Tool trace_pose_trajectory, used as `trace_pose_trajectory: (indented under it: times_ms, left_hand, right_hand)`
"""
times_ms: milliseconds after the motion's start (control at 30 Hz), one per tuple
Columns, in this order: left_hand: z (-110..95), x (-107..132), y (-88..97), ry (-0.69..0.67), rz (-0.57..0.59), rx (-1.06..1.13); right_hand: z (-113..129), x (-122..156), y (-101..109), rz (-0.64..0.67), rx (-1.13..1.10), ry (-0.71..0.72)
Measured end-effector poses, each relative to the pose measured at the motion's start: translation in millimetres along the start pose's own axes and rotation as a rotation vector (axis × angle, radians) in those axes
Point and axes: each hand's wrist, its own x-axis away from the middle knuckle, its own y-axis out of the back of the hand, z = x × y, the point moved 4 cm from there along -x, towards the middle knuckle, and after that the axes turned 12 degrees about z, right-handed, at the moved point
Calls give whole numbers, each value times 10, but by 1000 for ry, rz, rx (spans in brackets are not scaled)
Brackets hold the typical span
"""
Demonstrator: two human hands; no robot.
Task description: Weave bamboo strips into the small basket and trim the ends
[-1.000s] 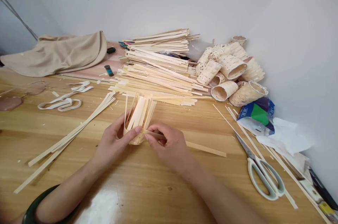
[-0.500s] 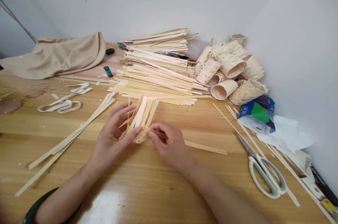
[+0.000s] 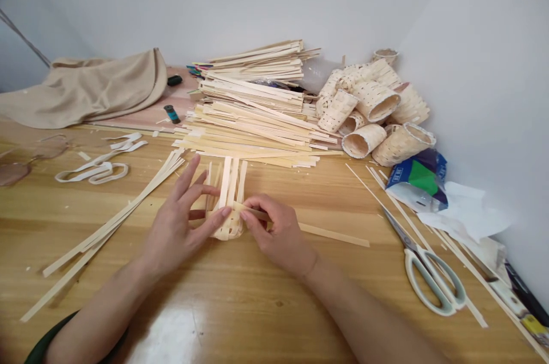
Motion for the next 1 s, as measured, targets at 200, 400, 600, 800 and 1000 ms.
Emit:
trace_pose_trajectory:
  times_ms: [200,400,600,800,1000]
  left_hand:
    - [-127,-12,40,-120,-14,-227]
    - [-195,15,5,-150,-27,-345]
    - [-58,-26,30,52,62,-56]
    - [-18,-63,72,61,21,322]
    - [-9,-111,42,97,115,406]
  right_hand:
    - [6,4,-26,-12,51,30]
    - [14,7,-9,-17,20,40]
    - [28,7,-25,-1,36,96]
    - [12,-1,-29,-4,-10,82]
    - [-20,-3,-61,78,-66,-7]
